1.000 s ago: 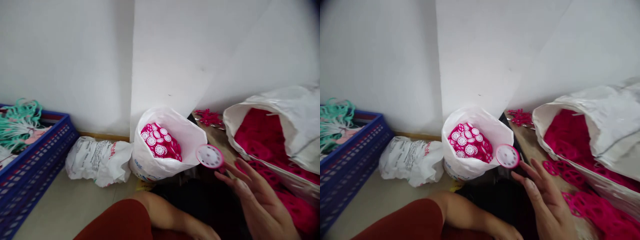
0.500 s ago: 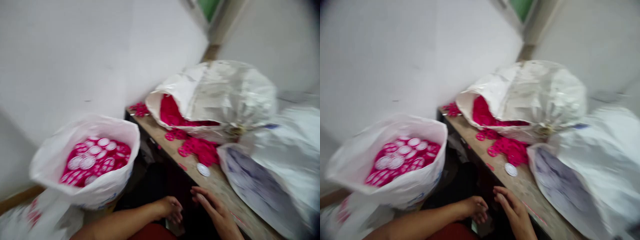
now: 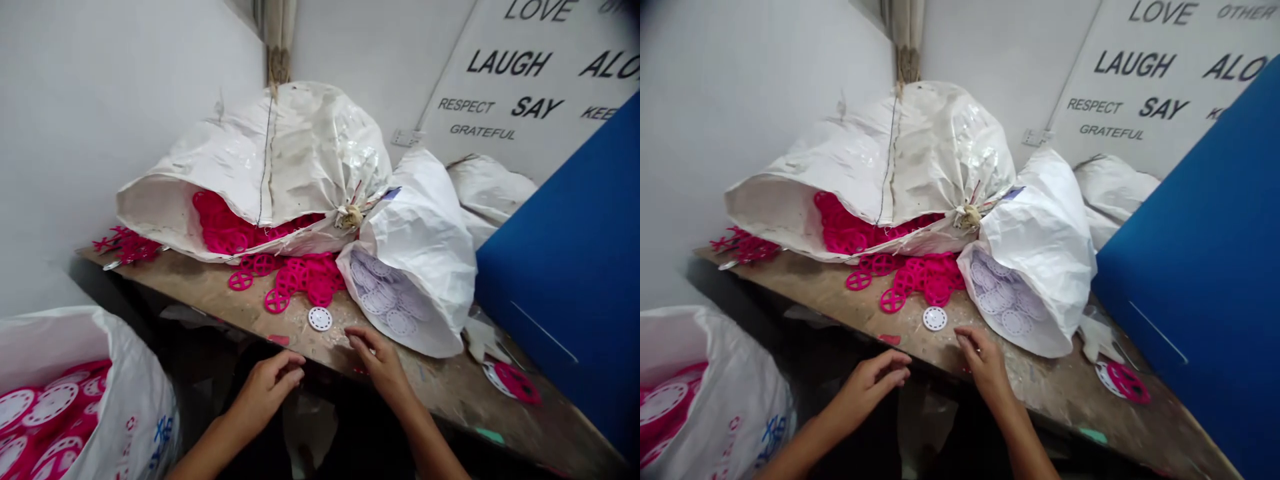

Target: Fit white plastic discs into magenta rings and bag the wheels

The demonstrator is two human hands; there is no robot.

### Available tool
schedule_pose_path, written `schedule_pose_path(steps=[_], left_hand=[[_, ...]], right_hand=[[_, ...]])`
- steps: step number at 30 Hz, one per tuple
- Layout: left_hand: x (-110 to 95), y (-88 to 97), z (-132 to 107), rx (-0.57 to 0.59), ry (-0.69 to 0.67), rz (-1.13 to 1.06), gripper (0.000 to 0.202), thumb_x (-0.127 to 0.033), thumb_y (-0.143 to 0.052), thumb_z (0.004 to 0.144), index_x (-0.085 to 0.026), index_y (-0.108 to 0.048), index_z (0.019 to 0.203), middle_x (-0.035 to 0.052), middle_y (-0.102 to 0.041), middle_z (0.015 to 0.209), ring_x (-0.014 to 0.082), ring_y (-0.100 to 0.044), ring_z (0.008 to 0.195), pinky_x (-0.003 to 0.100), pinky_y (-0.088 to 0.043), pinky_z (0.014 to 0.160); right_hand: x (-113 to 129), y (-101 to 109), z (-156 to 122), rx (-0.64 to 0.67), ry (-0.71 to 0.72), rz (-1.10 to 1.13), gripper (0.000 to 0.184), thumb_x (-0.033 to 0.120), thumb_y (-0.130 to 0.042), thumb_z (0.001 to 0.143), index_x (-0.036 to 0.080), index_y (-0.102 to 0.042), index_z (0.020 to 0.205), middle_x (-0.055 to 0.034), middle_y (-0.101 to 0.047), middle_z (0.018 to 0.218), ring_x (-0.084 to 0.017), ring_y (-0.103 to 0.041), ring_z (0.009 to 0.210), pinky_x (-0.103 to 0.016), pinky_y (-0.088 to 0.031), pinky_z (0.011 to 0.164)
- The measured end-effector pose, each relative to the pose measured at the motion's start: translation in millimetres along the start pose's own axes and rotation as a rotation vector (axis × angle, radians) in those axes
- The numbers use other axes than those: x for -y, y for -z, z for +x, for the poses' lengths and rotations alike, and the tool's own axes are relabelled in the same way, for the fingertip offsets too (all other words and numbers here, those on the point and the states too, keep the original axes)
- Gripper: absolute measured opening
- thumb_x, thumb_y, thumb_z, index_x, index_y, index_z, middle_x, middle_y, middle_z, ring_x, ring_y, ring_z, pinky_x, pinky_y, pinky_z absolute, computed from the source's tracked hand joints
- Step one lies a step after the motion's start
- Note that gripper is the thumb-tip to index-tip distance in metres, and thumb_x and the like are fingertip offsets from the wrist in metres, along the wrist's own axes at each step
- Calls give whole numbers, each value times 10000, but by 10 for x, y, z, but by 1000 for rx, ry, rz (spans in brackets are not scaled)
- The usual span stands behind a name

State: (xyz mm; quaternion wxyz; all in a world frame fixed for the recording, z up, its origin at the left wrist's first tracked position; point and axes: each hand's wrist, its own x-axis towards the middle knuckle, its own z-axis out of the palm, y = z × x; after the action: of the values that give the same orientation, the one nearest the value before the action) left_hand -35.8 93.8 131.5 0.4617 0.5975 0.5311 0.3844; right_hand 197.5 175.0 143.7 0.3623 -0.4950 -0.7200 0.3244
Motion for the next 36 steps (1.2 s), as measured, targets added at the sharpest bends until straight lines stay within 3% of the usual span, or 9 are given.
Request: schedule_pose_path(steps=[6, 11, 15, 18, 22, 25, 27, 32, 36], left_hand=[[14, 352, 327, -347, -63, 333, 212, -310, -477, 867, -210, -623, 984, 45, -659, 960, 178, -621, 839, 292, -466, 776], [136, 632, 776, -585, -80, 503, 268, -317, -543, 826, -179, -594, 1050, 81, -616, 1053, 211, -601, 899, 348, -474, 815], [174, 638, 1019, -547, -77, 633, 567, -292, -685, 718, -183, -508, 1246, 112, -602, 1190, 293, -527, 1094, 460, -403, 946], [146, 578, 989, -511, -89, 556, 516, -236, -653, 732, -198, -529, 1231, 97, -622, 1162, 278, -546, 1084, 449, -414, 946], [38, 402, 797, -439, 44, 102, 298, -286, -569, 788, -202, -585, 1073, 61, -659, 994, 223, -635, 893, 371, -519, 778], [-104, 184, 689, -325, 159, -373, 364, -352, -623, 751, -170, -538, 1054, 66, -667, 950, 197, -656, 779, 315, -544, 656], [-203, 35, 655, -252, 189, -565, 431, -346, -663, 725, -150, -528, 1084, 80, -673, 976, 188, -660, 799, 294, -547, 679], [-335, -202, 637, -227, 172, -691, 480, -339, -654, 755, -138, -537, 1174, 99, -661, 1059, 188, -641, 900, 278, -550, 736], [-348, -271, 659, -175, 140, -716, 465, -368, -606, 805, -174, -534, 1221, 92, -623, 1172, 199, -614, 990, 303, -540, 803]], right_hand=[[-53, -199, 293, 49, 264, -308, 235, 289, -476, 892, 199, -648, 1024, -79, -657, 1007, -222, -600, 938, -363, -469, 822], [24, -391, 512, 96, 396, -648, 331, 327, -632, 807, 190, -628, 1108, -111, -631, 1086, -275, -568, 952, -414, -466, 816], [1, -445, 611, 147, 442, -766, 293, 329, -676, 773, 184, -658, 1027, -112, -652, 988, -266, -579, 875, -400, -471, 777], [-12, -361, 609, 123, 459, -701, 180, 236, -575, 847, 182, -664, 994, -94, -665, 895, -233, -597, 816, -371, -460, 752], [126, -234, 475, 27, 265, -241, 192, 253, -486, 896, 198, -652, 975, -64, -651, 857, -190, -603, 771, -324, -469, 698], [286, -257, 355, 38, 47, 269, 232, 306, -522, 879, 218, -587, 1083, -39, -646, 915, -158, -601, 735, -276, -500, 625], [336, -304, 308, 12, -8, 407, 295, 312, -552, 859, 223, -562, 1140, -32, -642, 929, -147, -595, 725, -264, -507, 610], [226, -309, 293, -58, 23, 271, 319, 302, -562, 853, 241, -595, 1165, -41, -638, 991, -147, -583, 779, -265, -494, 669], [153, -270, 296, -94, -23, 319, 333, 302, -545, 860, 227, -567, 1183, -58, -640, 1025, -170, -595, 845, -284, -504, 705]])
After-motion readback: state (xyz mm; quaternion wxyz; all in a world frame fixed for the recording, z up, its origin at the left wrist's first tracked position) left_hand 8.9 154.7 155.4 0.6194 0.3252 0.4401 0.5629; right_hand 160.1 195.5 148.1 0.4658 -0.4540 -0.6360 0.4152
